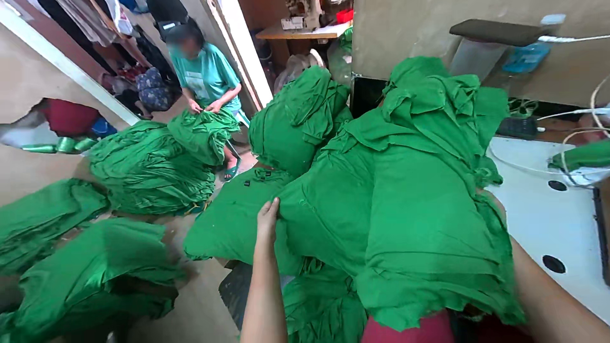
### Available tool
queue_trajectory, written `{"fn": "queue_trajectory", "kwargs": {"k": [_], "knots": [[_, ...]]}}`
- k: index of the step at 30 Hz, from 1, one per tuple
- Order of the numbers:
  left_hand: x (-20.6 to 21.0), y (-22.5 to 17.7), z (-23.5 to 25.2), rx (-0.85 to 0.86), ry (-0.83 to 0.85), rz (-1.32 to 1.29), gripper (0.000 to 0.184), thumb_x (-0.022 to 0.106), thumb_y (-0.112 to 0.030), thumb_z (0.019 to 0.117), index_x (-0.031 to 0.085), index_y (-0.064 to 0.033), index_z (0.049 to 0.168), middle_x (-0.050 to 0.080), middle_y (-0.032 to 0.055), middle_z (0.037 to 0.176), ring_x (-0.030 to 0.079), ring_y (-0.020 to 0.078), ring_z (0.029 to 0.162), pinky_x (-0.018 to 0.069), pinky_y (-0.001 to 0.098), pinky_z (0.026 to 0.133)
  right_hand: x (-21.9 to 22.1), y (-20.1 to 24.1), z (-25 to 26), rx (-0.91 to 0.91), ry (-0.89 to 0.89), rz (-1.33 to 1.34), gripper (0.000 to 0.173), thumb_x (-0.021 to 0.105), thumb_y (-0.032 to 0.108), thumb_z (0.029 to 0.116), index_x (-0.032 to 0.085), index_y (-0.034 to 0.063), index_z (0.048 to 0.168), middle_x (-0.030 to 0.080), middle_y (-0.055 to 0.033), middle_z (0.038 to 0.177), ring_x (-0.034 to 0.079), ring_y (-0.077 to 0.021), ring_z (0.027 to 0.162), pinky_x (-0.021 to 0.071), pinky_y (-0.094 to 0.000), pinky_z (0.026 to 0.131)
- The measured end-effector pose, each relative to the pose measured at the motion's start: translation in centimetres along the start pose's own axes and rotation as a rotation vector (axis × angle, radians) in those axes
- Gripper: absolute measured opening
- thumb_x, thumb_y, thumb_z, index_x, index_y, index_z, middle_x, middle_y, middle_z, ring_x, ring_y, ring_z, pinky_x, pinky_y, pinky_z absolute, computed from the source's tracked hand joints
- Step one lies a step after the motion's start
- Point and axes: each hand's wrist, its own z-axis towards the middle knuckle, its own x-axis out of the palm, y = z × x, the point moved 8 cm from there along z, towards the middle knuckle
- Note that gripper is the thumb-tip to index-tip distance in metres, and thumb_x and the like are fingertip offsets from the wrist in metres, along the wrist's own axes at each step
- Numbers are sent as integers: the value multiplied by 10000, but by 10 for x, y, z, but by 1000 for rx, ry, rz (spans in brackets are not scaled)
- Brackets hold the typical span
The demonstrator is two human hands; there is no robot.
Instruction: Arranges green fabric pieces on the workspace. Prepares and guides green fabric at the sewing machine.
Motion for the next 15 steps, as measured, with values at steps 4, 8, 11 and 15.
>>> {"fn": "queue_trajectory", "kwargs": {"k": [4, 8, 11, 15], "knots": [[-16, -29, -1, 192, -111, 103, 258, 564, -171, 1054, 652, 37, 931, 627, 52, 787, 610, 97, 725, 531, 324, 737, 0, 2, 6, -18, 77, 34, 335, 193, -69, 1035, 519, -88, 961, 665, 5, 780, 622, 54, 767, 511, -115, 786], [-10, -54, -16, 172, -157, -110, 272, 474, -166, 1092, 589, 68, 1169, 643, 104, 961, 640, 106, 828, 549, 310, 775, -6, -13, 10, -23, 191, 194, 350, 178, -14, 1062, 507, -131, 1088, 655, -54, 917, 621, 12, 885, 493, -137, 857], [32, -106, -49, 247, -8, -499, 271, 324, -202, 1122, 476, -70, 1302, 658, 29, 1050, 675, 98, 954, 580, 319, 852, -2, -19, 13, -6, 298, 186, 470, 161, 53, 1032, 617, 155, 980, 735, 147, 864, 665, 98, 838, 552, -115, 787], [136, -174, -134, 445, 497, -641, 431, 572, -469, 1016, 498, -220, 1360, 688, -91, 1148, 660, 46, 1071, 569, 329, 942, 5, -15, 8, 59, 312, 150, 461, 198, 75, 1037, 638, 194, 969, 736, 154, 861, 670, 95, 836, 563, -121, 774]]}}
